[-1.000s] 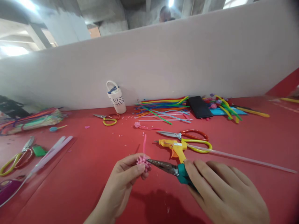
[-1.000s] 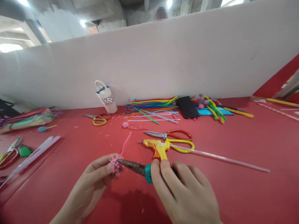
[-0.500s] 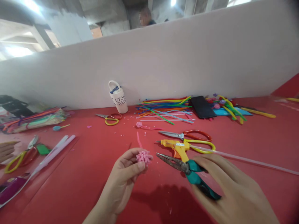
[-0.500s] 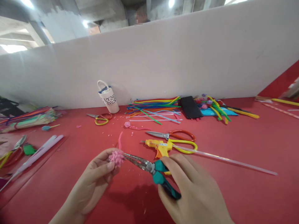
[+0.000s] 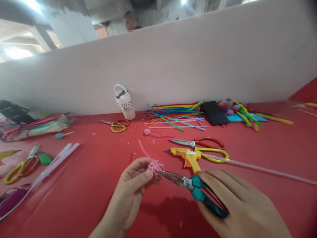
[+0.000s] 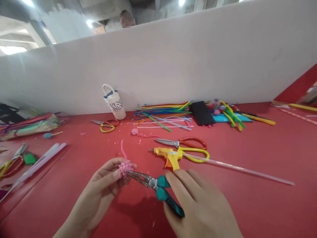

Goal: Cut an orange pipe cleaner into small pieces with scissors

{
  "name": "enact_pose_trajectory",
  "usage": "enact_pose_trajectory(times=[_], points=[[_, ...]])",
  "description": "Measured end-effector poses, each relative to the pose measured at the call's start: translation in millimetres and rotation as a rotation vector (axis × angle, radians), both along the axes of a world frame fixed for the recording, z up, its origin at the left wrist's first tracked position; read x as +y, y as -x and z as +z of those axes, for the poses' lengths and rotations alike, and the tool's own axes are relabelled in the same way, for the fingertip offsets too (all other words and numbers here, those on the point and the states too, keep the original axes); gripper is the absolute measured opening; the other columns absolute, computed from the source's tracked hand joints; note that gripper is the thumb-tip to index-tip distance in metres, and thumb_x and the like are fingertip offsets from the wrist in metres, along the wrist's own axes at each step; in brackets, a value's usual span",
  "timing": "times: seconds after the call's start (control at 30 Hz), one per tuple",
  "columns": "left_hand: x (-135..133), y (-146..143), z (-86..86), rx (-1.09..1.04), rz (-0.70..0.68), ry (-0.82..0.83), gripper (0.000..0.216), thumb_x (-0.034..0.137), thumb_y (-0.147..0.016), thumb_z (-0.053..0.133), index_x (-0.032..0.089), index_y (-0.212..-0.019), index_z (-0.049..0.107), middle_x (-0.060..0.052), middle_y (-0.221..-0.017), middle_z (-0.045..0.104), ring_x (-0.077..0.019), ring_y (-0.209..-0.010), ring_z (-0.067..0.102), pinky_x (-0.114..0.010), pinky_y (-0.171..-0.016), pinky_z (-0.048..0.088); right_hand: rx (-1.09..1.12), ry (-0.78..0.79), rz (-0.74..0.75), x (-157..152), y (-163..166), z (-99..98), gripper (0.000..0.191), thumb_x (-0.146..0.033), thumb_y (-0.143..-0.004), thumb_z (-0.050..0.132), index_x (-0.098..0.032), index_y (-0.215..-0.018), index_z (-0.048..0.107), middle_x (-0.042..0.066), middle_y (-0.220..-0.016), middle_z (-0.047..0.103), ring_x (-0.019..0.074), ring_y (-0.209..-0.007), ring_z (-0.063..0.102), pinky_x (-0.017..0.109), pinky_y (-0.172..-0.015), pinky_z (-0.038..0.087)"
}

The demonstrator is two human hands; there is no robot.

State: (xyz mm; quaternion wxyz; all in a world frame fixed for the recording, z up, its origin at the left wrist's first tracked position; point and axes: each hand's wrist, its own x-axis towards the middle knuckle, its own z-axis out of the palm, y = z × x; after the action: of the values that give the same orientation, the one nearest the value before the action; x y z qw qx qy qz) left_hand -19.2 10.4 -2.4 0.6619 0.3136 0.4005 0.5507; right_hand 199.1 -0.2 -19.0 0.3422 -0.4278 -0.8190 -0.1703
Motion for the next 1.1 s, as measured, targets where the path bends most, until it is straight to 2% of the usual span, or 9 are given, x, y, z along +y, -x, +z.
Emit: enact_pose_trajectory(times=[0.17, 0.3, 0.73, 0.93, 1.1], points=[[-0.9, -2.8, 3.2, 0.042, 0.030, -0.021, 0.014, 0.014, -0.070, 0.071, 0.017, -0.084, 0.069, -0.002, -0.077, 0.069, -0.0088, -0.065, 0.060, -0.017, -0.063, 0.047, -0.001, 0.006, -0.003, -0.1, 1.5, 3.6, 0.017, -0.023, -0.084, 0.049, -0.015, -0.095, 0.059, 0.006, -0.086, 0.066, 0.0210, -0.077, 0.057, 0.033, -0.069, 0.043], [-2.9, -4.3, 2.2, 0.068, 0.059, -0.049, 0.017, 0.015, -0.069, 0.072, 0.018, -0.085, 0.069, -0.003, -0.079, 0.069, -0.0108, -0.069, 0.061, -0.019, -0.067, 0.048, -0.024, -0.019, -0.011, 0.1, 1.6, 3.5, 0.018, -0.023, -0.084, 0.048, -0.015, -0.095, 0.059, 0.007, -0.086, 0.066, 0.0226, -0.078, 0.056, 0.034, -0.069, 0.043], [-3.4, -3.4, 1.2, -0.074, -0.025, 0.037, 0.014, 0.009, -0.071, 0.069, 0.017, -0.082, 0.066, 0.000, -0.078, 0.066, -0.0106, -0.069, 0.063, -0.020, -0.068, 0.052, -0.101, -0.041, -0.006, -0.4, -3.7, 2.7, 0.022, -0.021, -0.079, 0.057, -0.012, -0.099, 0.060, 0.010, -0.089, 0.065, 0.0266, -0.082, 0.055, 0.040, -0.074, 0.042], [-1.8, -4.5, 1.5, -0.074, -0.040, 0.052, 0.014, 0.010, -0.070, 0.070, 0.016, -0.081, 0.065, -0.001, -0.079, 0.065, -0.0110, -0.070, 0.063, -0.020, -0.068, 0.052, -0.074, -0.021, 0.000, 0.5, 0.2, 4.0, 0.021, -0.019, -0.080, 0.054, -0.012, -0.099, 0.058, 0.009, -0.089, 0.065, 0.0245, -0.082, 0.054, 0.037, -0.074, 0.042], [-1.9, -4.7, 2.2, -0.036, -0.036, 0.016, 0.015, 0.012, -0.070, 0.070, 0.017, -0.083, 0.067, -0.002, -0.080, 0.066, -0.0128, -0.073, 0.063, -0.022, -0.070, 0.051, -0.034, 0.026, 0.015, 0.9, 1.4, 3.1, 0.018, -0.020, -0.083, 0.048, -0.014, -0.096, 0.059, 0.006, -0.085, 0.066, 0.0216, -0.075, 0.056, 0.034, -0.066, 0.043]])
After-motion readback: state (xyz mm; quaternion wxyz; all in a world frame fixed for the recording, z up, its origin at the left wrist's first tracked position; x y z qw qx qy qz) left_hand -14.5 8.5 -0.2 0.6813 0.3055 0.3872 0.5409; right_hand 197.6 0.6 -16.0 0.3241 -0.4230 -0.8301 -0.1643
